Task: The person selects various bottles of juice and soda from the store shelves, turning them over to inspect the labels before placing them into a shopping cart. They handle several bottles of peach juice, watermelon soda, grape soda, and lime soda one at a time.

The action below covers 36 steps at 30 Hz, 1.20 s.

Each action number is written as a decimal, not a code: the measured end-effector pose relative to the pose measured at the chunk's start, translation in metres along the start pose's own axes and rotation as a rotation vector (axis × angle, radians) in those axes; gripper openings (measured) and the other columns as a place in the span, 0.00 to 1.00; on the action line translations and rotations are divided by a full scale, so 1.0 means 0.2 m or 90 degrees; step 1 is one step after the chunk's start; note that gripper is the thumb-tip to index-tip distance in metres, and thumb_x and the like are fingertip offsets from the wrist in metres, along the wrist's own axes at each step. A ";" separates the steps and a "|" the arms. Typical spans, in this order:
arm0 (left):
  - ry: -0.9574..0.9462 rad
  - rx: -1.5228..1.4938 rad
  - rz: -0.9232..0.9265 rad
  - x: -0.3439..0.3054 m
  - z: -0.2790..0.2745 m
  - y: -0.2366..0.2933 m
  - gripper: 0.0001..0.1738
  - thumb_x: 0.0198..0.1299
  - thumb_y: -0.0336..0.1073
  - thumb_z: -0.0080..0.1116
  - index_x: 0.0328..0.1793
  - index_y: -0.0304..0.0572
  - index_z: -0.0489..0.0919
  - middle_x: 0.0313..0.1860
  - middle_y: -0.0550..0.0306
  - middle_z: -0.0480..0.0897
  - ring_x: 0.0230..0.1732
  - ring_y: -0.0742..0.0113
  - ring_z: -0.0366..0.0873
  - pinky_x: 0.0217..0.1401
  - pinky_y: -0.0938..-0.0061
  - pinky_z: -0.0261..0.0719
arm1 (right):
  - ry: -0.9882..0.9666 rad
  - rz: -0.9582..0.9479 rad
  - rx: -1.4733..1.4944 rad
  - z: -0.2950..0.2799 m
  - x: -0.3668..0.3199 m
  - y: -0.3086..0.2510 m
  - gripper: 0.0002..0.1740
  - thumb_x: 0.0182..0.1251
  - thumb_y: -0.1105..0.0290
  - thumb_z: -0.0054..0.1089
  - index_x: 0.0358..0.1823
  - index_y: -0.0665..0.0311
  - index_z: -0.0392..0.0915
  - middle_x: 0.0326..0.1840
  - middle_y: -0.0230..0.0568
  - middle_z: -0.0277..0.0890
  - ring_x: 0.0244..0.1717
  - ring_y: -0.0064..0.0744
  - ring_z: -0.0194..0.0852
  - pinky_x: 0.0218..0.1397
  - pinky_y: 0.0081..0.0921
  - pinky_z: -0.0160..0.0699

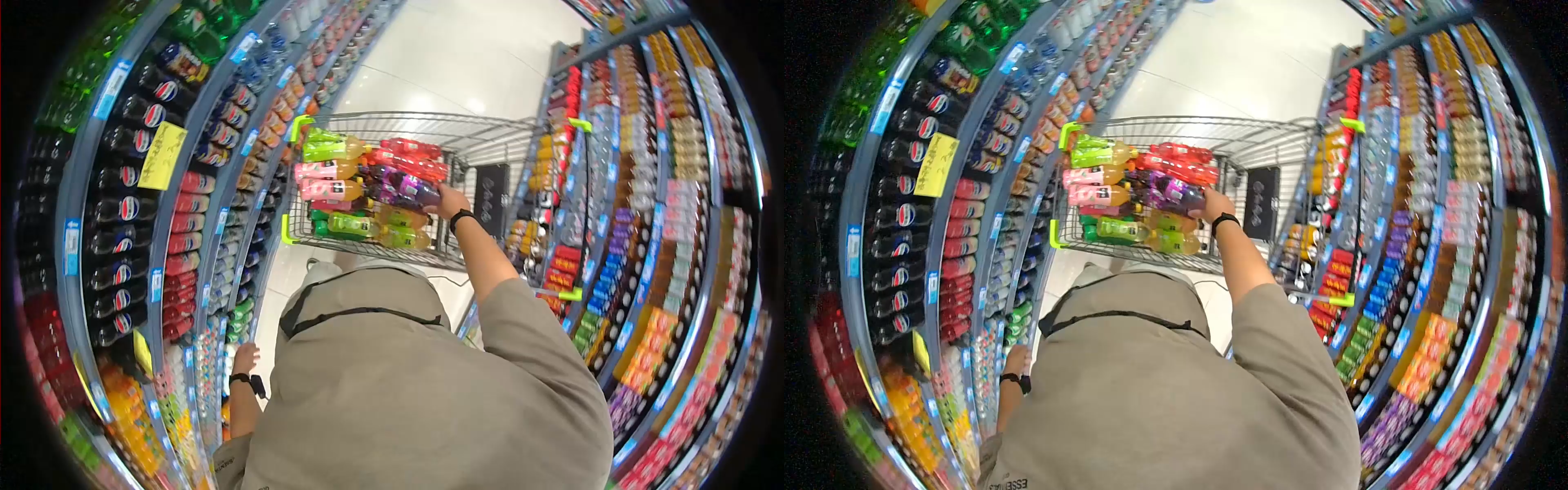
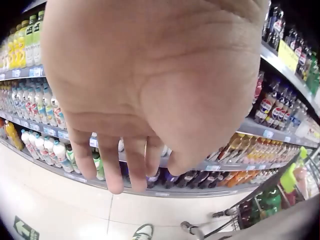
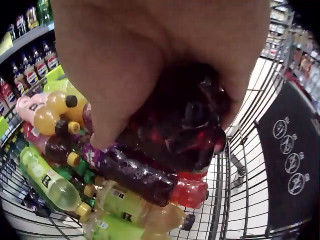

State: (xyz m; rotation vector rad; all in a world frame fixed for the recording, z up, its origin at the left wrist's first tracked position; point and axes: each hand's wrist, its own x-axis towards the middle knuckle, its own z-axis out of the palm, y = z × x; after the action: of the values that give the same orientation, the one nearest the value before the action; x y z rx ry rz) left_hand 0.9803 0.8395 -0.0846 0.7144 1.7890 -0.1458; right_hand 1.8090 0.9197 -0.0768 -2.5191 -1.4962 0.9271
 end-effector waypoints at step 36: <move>0.254 0.044 0.382 -0.69 0.43 0.71 0.26 0.73 0.34 0.62 0.74 0.37 0.74 0.67 0.46 0.81 0.66 0.55 0.82 0.65 0.63 0.82 | 0.108 0.427 0.702 0.18 0.16 0.40 0.31 0.67 0.56 0.66 0.65 0.69 0.77 0.48 0.42 0.82 0.42 0.37 0.79 0.47 0.39 0.80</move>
State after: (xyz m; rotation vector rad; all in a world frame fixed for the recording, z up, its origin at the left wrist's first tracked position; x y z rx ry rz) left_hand 1.1502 0.8615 0.0454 1.3693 1.8599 0.3622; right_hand 1.8621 0.8958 -0.1494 -2.0567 0.0654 1.1053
